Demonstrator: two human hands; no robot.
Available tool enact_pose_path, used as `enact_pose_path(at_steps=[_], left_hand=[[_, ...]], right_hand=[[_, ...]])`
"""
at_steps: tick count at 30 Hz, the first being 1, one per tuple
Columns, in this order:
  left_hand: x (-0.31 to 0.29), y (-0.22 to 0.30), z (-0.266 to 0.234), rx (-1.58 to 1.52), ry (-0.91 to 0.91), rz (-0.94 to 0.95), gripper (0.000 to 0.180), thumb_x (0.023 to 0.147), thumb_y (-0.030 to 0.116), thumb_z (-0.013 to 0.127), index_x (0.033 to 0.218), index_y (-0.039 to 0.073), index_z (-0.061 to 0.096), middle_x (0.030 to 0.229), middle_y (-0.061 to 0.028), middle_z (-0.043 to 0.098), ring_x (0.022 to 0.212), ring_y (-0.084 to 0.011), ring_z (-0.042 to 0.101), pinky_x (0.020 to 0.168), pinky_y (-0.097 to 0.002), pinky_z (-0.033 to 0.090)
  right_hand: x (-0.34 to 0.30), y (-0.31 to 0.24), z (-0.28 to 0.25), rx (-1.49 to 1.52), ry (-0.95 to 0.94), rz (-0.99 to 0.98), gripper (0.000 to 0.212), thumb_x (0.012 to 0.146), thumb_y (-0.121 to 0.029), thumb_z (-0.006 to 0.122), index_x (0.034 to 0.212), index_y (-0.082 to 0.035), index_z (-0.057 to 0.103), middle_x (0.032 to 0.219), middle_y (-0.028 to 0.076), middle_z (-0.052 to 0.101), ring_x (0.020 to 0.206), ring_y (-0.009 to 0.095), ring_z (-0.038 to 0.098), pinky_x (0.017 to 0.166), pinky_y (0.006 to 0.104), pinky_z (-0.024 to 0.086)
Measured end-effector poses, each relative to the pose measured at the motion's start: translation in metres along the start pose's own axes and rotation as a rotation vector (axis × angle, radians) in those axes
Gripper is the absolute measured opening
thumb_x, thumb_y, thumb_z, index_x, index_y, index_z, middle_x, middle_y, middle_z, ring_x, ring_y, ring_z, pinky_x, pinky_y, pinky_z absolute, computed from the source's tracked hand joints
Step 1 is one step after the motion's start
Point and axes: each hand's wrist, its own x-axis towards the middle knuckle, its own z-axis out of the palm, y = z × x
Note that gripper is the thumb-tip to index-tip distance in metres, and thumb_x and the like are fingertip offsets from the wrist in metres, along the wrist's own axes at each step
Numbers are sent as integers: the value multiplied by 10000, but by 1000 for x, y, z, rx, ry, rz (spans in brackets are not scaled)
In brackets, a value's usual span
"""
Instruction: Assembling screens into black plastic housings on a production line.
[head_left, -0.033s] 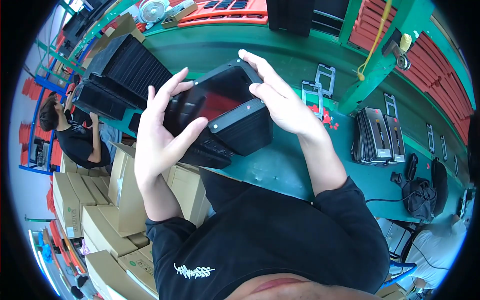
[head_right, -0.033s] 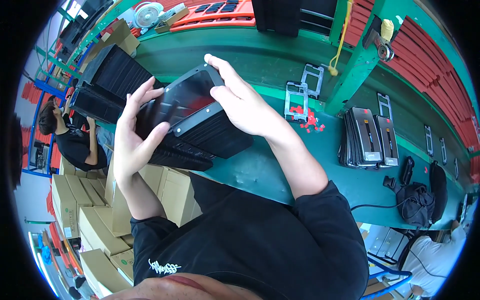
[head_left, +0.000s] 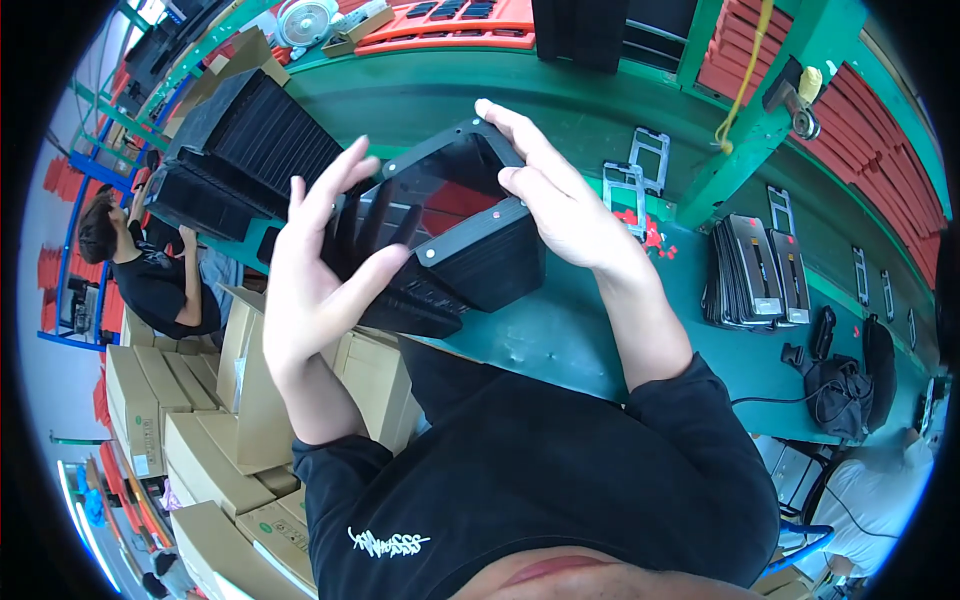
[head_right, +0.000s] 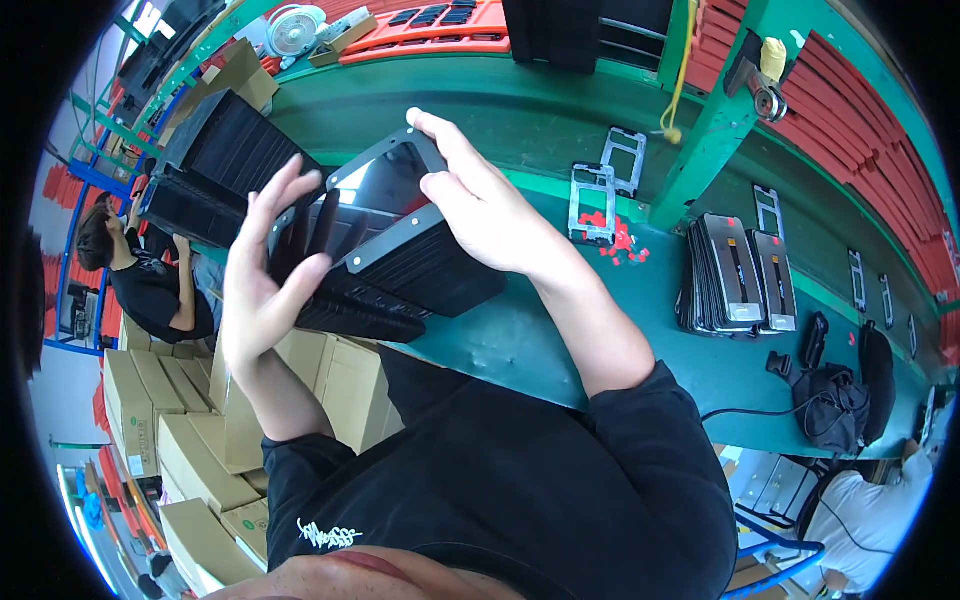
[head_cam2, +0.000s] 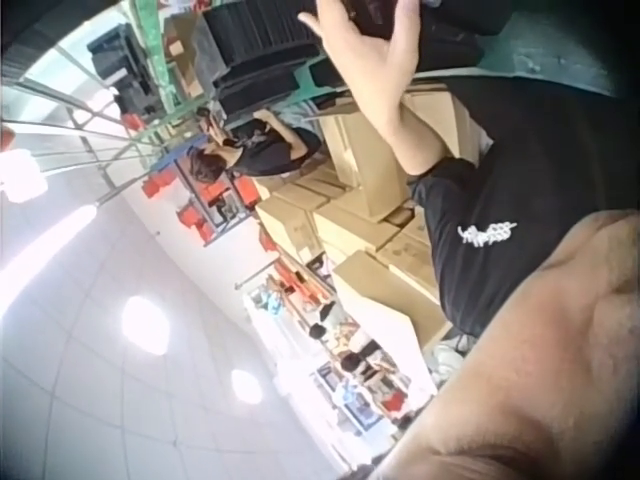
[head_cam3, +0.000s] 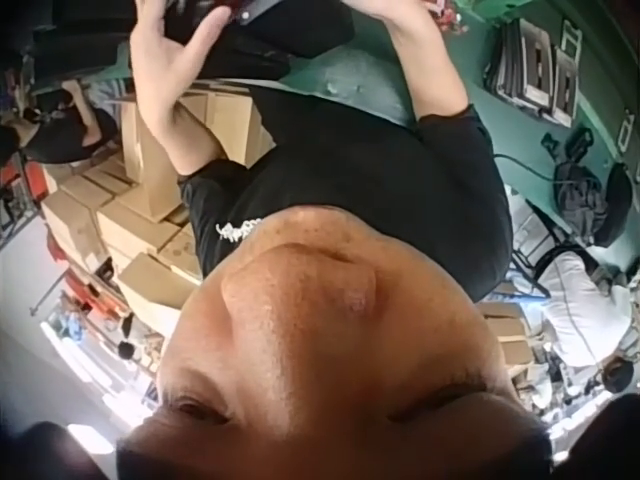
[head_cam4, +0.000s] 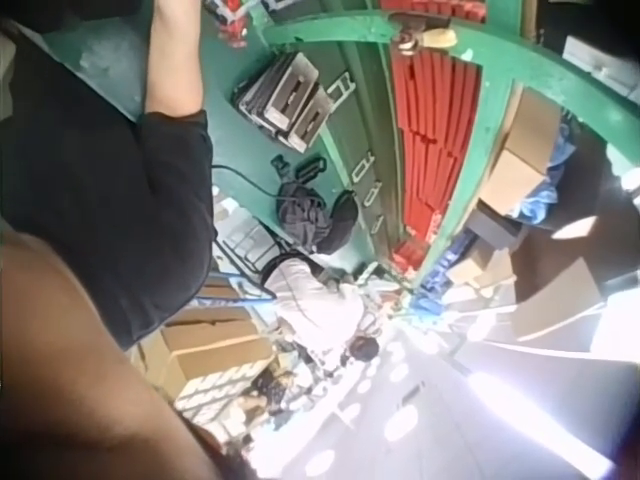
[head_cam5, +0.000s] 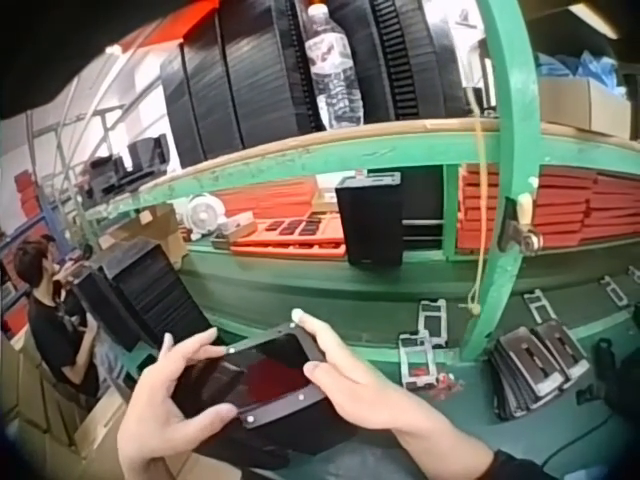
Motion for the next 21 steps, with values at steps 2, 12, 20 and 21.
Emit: enact_pose_path(at_steps=[2, 12, 20, 21], left_hand=[[-7, -10, -17, 33, 39, 91, 672, 890, 215, 678, 1515, 58, 486, 1509, -187, 535, 1437, -344, 472, 1242, -573, 131], [-26, -15, -28, -13, -173, -74, 575, 881, 132, 685, 1434, 22, 574, 1503, -207, 480, 1351, -314, 521, 1119, -390, 393], [-32, -39, -17, -207, -156, 1, 784, 794, 423, 787, 1446, 38, 581, 1446, -194, 435, 1315, -343, 497, 1132, -414, 353], [-36, -44, -12, -215, -112, 8, 1002, 667, 604, 839, 1447, 32, 579, 1441, -192, 421, 1320, -342, 483, 1122, -426, 359]], right_hand=[[1, 4, -2, 4, 34, -18, 617, 983, -153, 470, 1564, 4, 337, 1599, 172, 379, 1509, 270, 328, 1237, 353, 220], [-5, -7, -71, -418, 843, -385, 96, 1007, -65, 617, 1050, 16, 646, 933, 54, 692, 750, 71, 656, 640, 218, 545], [26, -4, -80, -146, 241, -264, 450, 1102, -374, 461, 1016, 32, 635, 850, 90, 637, 717, 159, 625, 629, 277, 493], [11, -17, -48, -11, 71, -368, 468, 1105, -386, 441, 959, 17, 630, 838, 95, 640, 713, 174, 624, 624, 285, 494]])
